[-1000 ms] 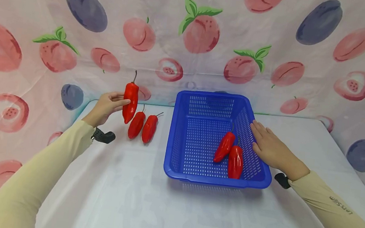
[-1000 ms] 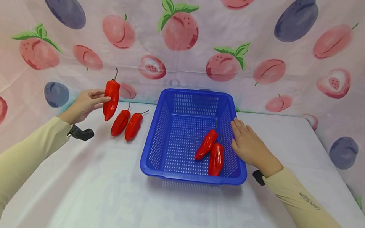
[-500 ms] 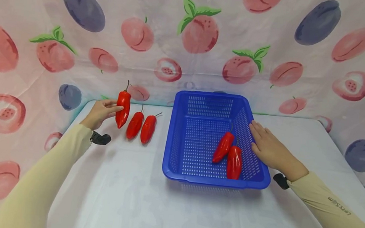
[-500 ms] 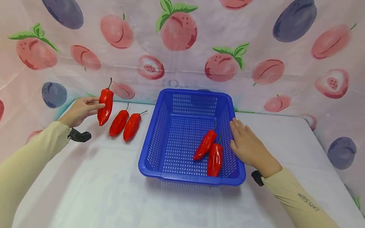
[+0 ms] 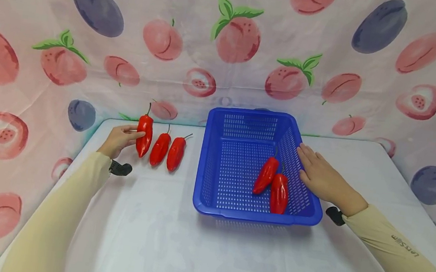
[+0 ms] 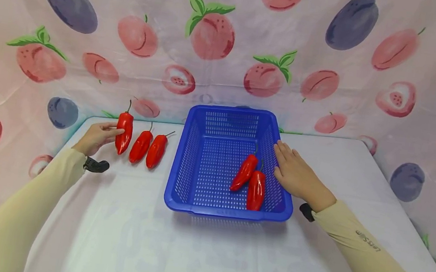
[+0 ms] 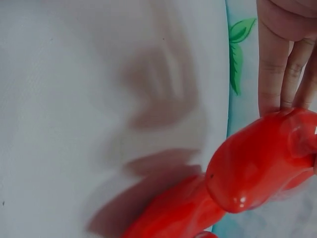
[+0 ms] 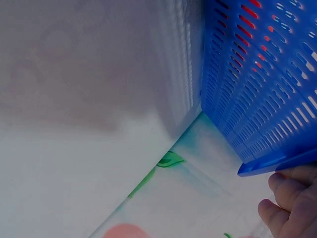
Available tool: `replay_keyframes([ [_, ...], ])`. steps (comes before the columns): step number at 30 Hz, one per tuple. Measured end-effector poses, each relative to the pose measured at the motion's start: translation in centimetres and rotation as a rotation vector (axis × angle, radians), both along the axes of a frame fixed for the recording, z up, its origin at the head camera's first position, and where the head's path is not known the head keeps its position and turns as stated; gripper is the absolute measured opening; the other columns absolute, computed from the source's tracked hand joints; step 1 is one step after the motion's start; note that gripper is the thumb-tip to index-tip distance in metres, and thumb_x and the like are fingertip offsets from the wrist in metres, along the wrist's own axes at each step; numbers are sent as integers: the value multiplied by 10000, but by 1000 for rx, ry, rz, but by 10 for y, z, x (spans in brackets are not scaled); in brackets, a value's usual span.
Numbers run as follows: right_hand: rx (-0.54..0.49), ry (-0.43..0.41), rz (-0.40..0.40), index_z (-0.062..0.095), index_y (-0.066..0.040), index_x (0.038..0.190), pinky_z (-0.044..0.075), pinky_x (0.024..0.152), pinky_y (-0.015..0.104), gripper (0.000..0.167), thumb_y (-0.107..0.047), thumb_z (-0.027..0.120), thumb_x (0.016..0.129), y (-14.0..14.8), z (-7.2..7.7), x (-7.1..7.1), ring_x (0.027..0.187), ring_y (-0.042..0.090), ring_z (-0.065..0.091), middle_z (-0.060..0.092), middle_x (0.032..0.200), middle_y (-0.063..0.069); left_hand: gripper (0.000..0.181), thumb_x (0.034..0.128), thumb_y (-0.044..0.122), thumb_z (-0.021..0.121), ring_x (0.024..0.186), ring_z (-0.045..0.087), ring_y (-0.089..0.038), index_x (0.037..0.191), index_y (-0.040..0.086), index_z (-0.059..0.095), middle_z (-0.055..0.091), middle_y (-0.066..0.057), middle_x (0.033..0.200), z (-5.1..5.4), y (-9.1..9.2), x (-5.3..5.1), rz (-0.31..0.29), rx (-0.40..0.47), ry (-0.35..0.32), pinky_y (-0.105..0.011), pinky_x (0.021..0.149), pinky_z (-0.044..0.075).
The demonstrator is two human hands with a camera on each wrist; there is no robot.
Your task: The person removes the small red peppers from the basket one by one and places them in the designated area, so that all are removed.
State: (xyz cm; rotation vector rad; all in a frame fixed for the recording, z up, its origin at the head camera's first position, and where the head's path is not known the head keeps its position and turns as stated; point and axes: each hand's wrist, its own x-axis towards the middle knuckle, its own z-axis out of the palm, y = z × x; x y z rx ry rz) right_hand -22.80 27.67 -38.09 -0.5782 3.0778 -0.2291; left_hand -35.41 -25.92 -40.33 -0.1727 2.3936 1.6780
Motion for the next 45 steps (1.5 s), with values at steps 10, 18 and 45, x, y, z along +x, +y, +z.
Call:
replay_keyframes([
  [10, 2, -25, -10, 158, 99, 1455, 141, 1146, 600, 621, -181, 403, 959, -1, 2, 1, 1416, 442, 150, 140, 1536, 279, 724, 913, 374, 587, 1359, 337, -358, 1475, 47, 268, 310, -194, 1505, -8, -3, 1, 37, -57, -77, -456, 1141, 307],
  [18, 4, -28, -13, 158, 103, 1453, 142, 1145, 603, 621, -179, 403, 957, -2, 2, 2, 1414, 444, 152, 141, 1534, 282, 738, 912, 395, 580, 1340, 368, -359, 1478, 47, 260, 308, -195, 1506, -18, -8, -1, 37, -71, -87, -444, 1135, 321],
  [45, 2, -17, -13, 163, 97, 1455, 149, 1148, 594, 622, -193, 403, 959, -1, 2, 2, 1414, 439, 159, 150, 1533, 280, 733, 907, 414, 581, 1325, 364, -344, 1473, 59, 281, 298, -191, 1511, -35, -12, -4, 64, -149, -143, -452, 1139, 316],
])
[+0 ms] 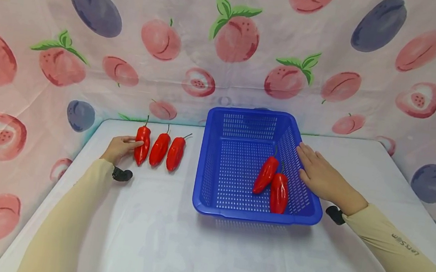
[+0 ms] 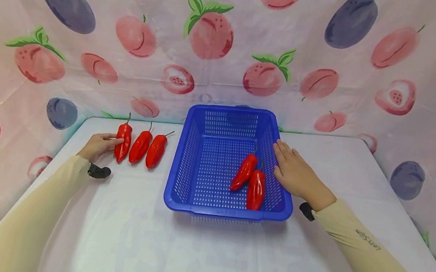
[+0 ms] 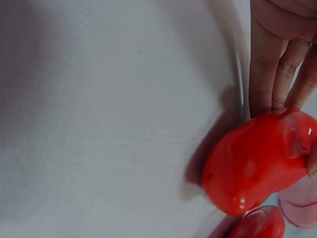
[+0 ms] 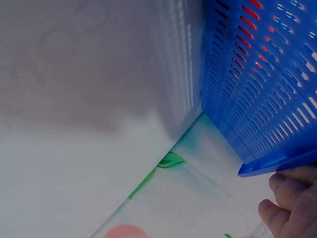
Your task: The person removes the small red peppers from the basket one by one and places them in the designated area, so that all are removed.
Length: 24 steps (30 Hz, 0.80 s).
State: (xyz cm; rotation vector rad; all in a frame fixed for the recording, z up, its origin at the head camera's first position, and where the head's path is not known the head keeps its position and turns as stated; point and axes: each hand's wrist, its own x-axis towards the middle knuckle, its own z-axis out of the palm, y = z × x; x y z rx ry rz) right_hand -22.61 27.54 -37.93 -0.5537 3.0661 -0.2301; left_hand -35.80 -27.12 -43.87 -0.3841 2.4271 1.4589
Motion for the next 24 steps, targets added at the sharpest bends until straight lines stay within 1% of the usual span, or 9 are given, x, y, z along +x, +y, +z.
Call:
replay_keyframes([
  [3, -2, 0, -4, 165, 98, 1455, 147, 1148, 594, 625, -188, 411, 957, 0, 0, 0, 1415, 439, 159, 150, 1533, 279, 735, 908, 415, 579, 1323, 361, -345, 1475, 57, 277, 292, -196, 1513, 0, 1, 1, 10, -1, -6, -455, 1138, 316],
  [9, -14, -12, -10, 160, 96, 1456, 142, 1150, 593, 628, -186, 413, 955, -1, 2, 1, 1417, 438, 152, 144, 1536, 275, 700, 920, 389, 569, 1301, 381, -328, 1466, 45, 296, 317, -196, 1499, 0, 4, 2, 17, 5, 2, -409, 1119, 358],
  [16, -16, -5, -10, 166, 92, 1457, 148, 1151, 589, 630, -191, 414, 952, -1, 2, 2, 1418, 434, 155, 149, 1538, 270, 745, 895, 454, 579, 1279, 390, -330, 1460, 49, 310, 346, -206, 1473, 0, 4, -1, 6, -70, -5, -426, 1098, 383],
  [21, -11, -1, -6, 172, 96, 1454, 149, 1151, 588, 622, -185, 415, 955, -1, 2, 1, 1417, 436, 159, 150, 1537, 272, 730, 898, 439, 580, 1278, 395, -334, 1455, 45, 320, 360, -210, 1460, 0, 5, -3, 10, -97, -10, -429, 1090, 393],
  [24, -5, -4, -5, 171, 95, 1455, 149, 1153, 584, 616, -181, 410, 959, -1, 2, 1, 1418, 433, 158, 147, 1538, 271, 730, 897, 447, 577, 1269, 400, -335, 1449, 39, 328, 374, -216, 1446, -1, 4, -5, 2, -123, -7, -432, 1082, 402],
])
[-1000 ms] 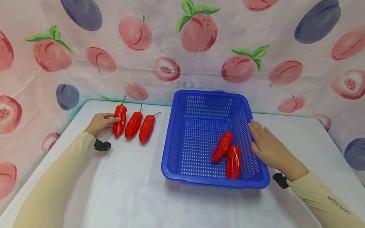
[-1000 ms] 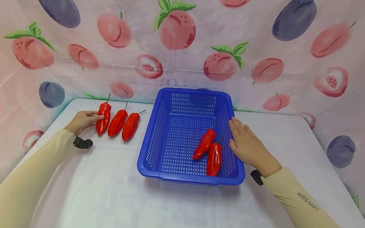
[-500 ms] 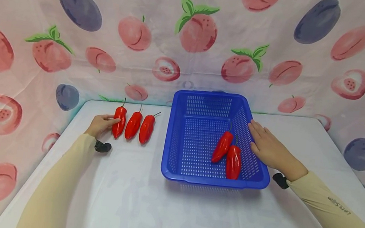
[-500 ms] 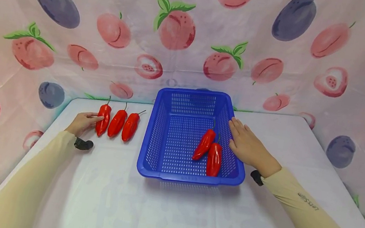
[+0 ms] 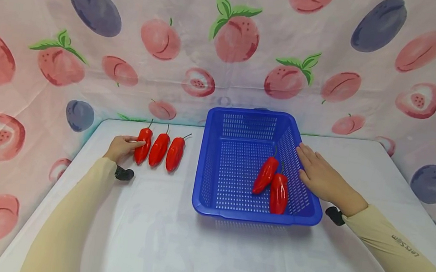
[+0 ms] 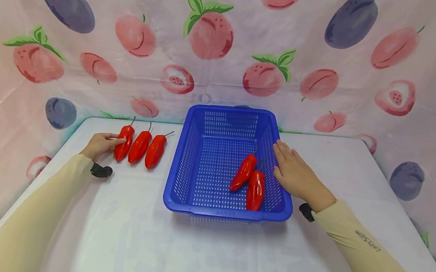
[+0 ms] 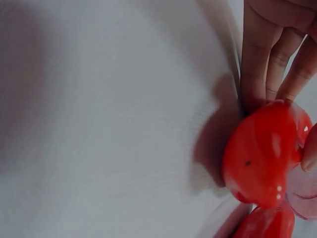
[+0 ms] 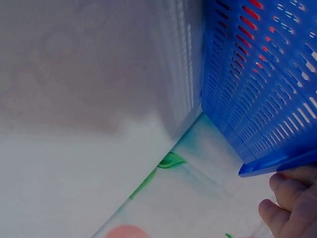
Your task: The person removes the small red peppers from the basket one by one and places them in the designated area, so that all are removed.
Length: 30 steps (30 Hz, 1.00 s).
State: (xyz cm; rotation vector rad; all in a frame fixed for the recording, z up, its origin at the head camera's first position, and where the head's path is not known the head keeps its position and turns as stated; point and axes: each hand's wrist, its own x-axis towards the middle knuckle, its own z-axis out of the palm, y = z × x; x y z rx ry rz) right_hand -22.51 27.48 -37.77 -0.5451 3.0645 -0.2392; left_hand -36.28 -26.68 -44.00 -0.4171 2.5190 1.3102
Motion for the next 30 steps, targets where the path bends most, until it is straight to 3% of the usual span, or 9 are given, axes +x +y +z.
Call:
replay_keyframes([
  [6, -3, -2, -1, 170, 92, 1457, 153, 1151, 585, 618, -183, 414, 960, -1, 0, 1, 1418, 434, 159, 147, 1538, 270, 732, 892, 466, 576, 1252, 410, -340, 1438, 33, 349, 400, -220, 1422, 0, -2, -2, -12, -44, 4, -443, 1066, 416],
  [20, -10, 4, 1, 165, 94, 1457, 153, 1149, 590, 619, -183, 410, 960, -1, -1, 2, 1416, 434, 160, 149, 1536, 273, 685, 898, 418, 589, 1317, 345, -357, 1423, 33, 374, 374, -217, 1438, 6, 2, 1, -13, -40, -23, -465, 1080, 395],
  [30, -6, 6, -1, 161, 94, 1457, 153, 1148, 591, 625, -187, 412, 959, -2, -1, 2, 1416, 437, 157, 147, 1536, 274, 714, 888, 455, 587, 1285, 376, -359, 1414, 15, 388, 411, -229, 1412, 5, 1, -6, -24, -99, -21, -450, 1068, 412],
])
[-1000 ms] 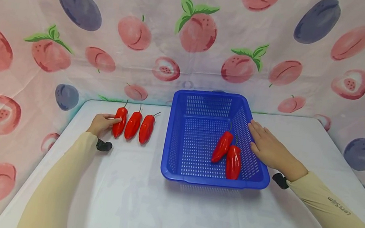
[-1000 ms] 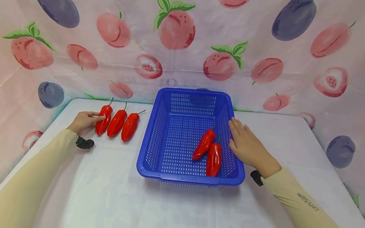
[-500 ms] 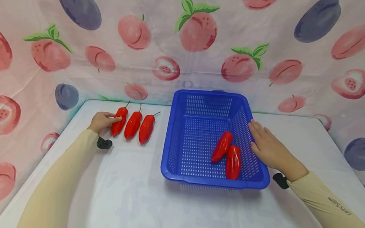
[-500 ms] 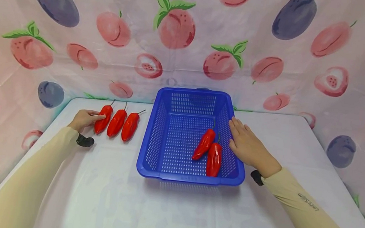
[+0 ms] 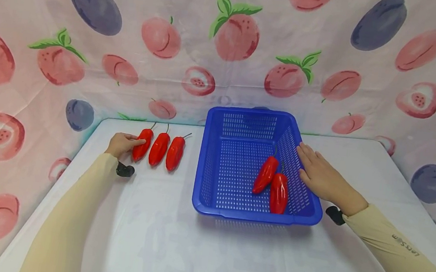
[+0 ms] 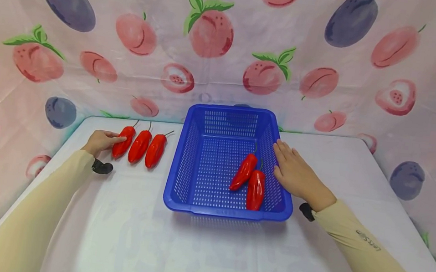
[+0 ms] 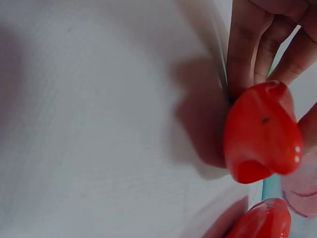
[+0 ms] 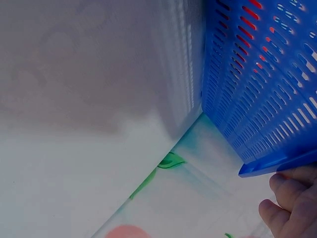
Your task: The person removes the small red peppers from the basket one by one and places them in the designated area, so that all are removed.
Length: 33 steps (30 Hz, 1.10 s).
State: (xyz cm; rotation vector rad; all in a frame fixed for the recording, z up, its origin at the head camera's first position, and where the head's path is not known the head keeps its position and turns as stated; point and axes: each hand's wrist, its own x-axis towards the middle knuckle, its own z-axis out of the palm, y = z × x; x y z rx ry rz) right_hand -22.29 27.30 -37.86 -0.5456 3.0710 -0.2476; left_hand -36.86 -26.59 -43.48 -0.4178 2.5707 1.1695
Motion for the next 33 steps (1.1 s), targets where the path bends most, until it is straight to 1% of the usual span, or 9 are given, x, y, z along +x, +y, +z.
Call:
replay_keyframes([
  [4, 10, 0, 0, 162, 94, 1457, 149, 1152, 585, 620, -180, 411, 960, 0, 1, 0, 1417, 436, 156, 146, 1537, 274, 682, 896, 433, 583, 1269, 389, -351, 1402, 10, 408, 433, -223, 1395, 2, 0, 1, 0, 1, -3, -448, 1073, 405],
  [10, 11, 0, 0, 170, 98, 1454, 153, 1151, 585, 613, -175, 408, 960, 0, 2, -1, 1415, 439, 162, 152, 1533, 280, 678, 892, 439, 591, 1271, 394, -338, 1400, 26, 419, 416, -205, 1416, 1, -4, 3, 7, 64, -15, -436, 1090, 390],
  [17, 9, -13, -9, 168, 93, 1456, 146, 1154, 582, 619, -185, 411, 960, 0, 2, 0, 1417, 437, 155, 148, 1535, 277, 654, 909, 456, 556, 1308, 381, -347, 1392, 32, 436, 401, -207, 1444, 2, -7, 6, -6, 92, 9, -445, 1124, 341],
  [23, 6, -12, -8, 168, 96, 1455, 148, 1152, 585, 620, -182, 411, 957, 1, 1, -1, 1416, 438, 154, 146, 1535, 278, 649, 913, 471, 539, 1333, 384, -329, 1404, 62, 428, 397, -181, 1460, 3, -9, 9, 23, 130, -11, -462, 1146, 297],
  [25, 6, -11, -7, 165, 95, 1456, 150, 1151, 586, 623, -187, 408, 957, 1, 0, -2, 1416, 437, 155, 147, 1535, 278, 655, 919, 475, 526, 1329, 402, -326, 1412, 60, 413, 405, -182, 1456, 3, -10, 9, 20, 134, -1, -455, 1148, 295],
  [28, 0, -11, -4, 163, 97, 1455, 152, 1148, 590, 625, -190, 405, 956, 2, -1, -2, 1415, 439, 158, 148, 1533, 280, 634, 938, 450, 503, 1316, 438, -322, 1420, 51, 398, 423, -192, 1445, 3, -13, 10, 15, 163, 39, -416, 1137, 319],
  [33, -3, -12, -5, 159, 96, 1456, 145, 1149, 592, 629, -188, 405, 953, 3, -1, -3, 1416, 439, 151, 144, 1535, 278, 612, 952, 432, 481, 1282, 483, -302, 1423, 51, 393, 457, -189, 1421, 3, -18, 12, 33, 224, 132, -352, 1085, 374],
])
